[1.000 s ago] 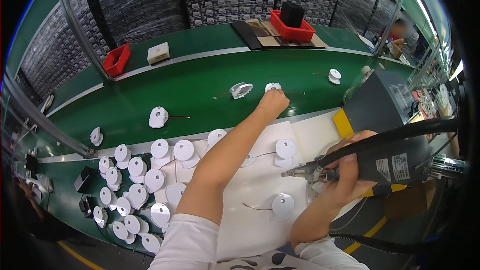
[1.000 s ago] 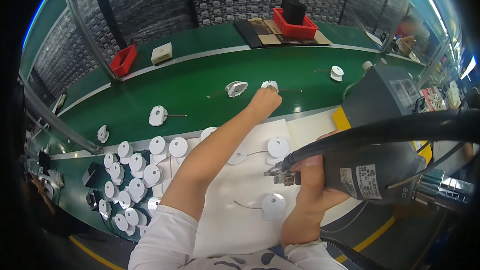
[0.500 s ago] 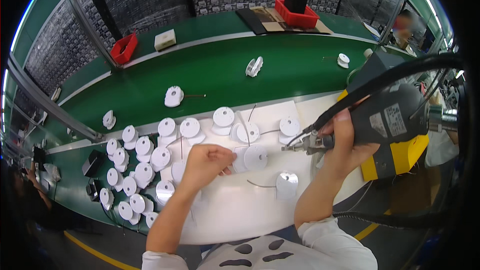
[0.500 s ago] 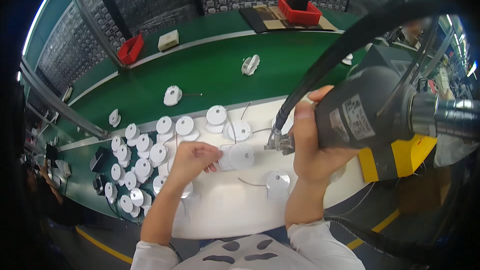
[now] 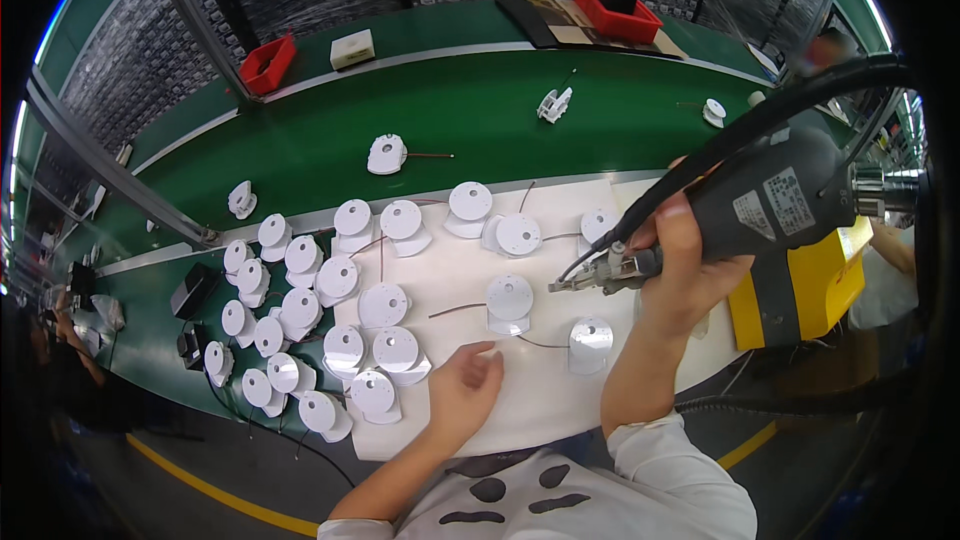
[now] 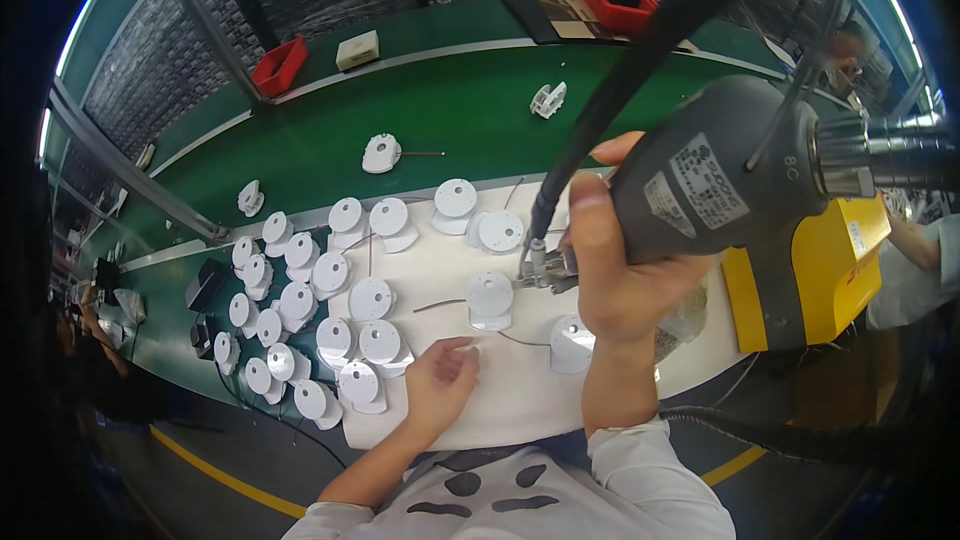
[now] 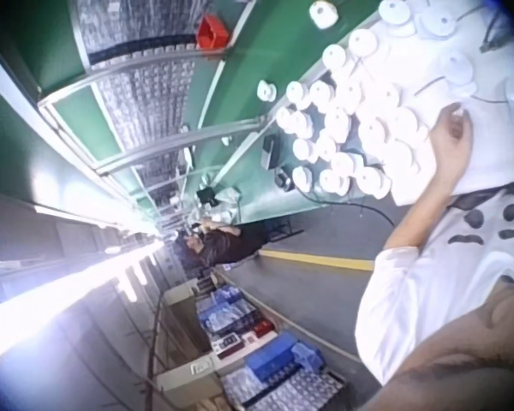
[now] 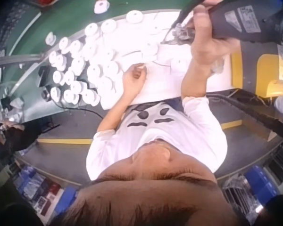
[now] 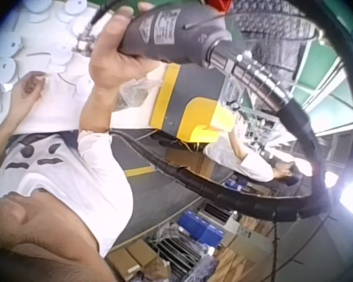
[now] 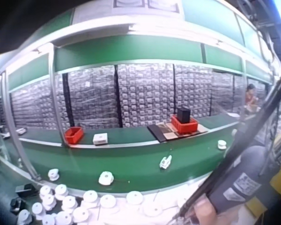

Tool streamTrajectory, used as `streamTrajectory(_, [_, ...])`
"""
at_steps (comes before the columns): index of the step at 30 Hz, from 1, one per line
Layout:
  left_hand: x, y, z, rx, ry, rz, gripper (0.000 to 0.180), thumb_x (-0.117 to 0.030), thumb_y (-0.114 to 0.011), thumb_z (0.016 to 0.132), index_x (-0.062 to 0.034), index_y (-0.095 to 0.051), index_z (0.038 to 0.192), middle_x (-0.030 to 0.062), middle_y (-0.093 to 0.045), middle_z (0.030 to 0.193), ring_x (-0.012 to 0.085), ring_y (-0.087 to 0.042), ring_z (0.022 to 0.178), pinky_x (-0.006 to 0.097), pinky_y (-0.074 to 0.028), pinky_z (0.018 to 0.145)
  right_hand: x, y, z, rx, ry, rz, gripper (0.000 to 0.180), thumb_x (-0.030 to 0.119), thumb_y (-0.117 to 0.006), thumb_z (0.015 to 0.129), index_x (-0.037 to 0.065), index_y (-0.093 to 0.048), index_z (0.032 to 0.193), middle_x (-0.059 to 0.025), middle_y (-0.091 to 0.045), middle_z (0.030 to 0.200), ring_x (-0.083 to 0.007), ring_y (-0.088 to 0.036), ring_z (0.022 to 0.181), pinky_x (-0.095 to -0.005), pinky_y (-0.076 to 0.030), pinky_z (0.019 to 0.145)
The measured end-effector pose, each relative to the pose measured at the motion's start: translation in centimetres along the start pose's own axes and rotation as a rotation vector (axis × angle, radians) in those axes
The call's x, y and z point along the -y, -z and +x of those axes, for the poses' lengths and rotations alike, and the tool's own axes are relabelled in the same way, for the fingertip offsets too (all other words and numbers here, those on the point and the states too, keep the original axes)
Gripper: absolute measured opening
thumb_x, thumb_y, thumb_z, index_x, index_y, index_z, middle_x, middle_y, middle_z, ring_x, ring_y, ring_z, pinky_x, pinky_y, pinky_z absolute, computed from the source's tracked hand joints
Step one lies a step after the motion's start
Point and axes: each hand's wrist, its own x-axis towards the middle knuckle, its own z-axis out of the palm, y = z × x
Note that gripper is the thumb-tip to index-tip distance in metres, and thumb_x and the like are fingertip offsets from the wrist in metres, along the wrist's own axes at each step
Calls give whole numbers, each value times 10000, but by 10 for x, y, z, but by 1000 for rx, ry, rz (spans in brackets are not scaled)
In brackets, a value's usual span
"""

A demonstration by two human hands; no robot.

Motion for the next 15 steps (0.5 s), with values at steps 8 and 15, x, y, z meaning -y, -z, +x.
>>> streamTrajectory(8, [15, -12, 70, -274, -1196, 746, 430, -119, -797, 736, 7, -671, 1128, 116, -633, 1115, 292, -623, 1030, 394, -511, 792, -11, -21, -20, 62, -74, 81, 268, -78, -697, 804, -19, -597, 1046, -57, -619, 888, -58, -590, 640, -192, -450, 546])
streamTrajectory(15, [19, -13, 71, -331, -1201, 815, 427, -123, -784, 743, 42, -671, 1120, 106, -637, 1054, 271, -631, 985, 372, -497, 739, -20, -33, -24, 130, -20, 122, 251, -70, -695, 824, -13, -591, 1046, -43, -608, 831, -51, -558, 581, -192, -418, 508])
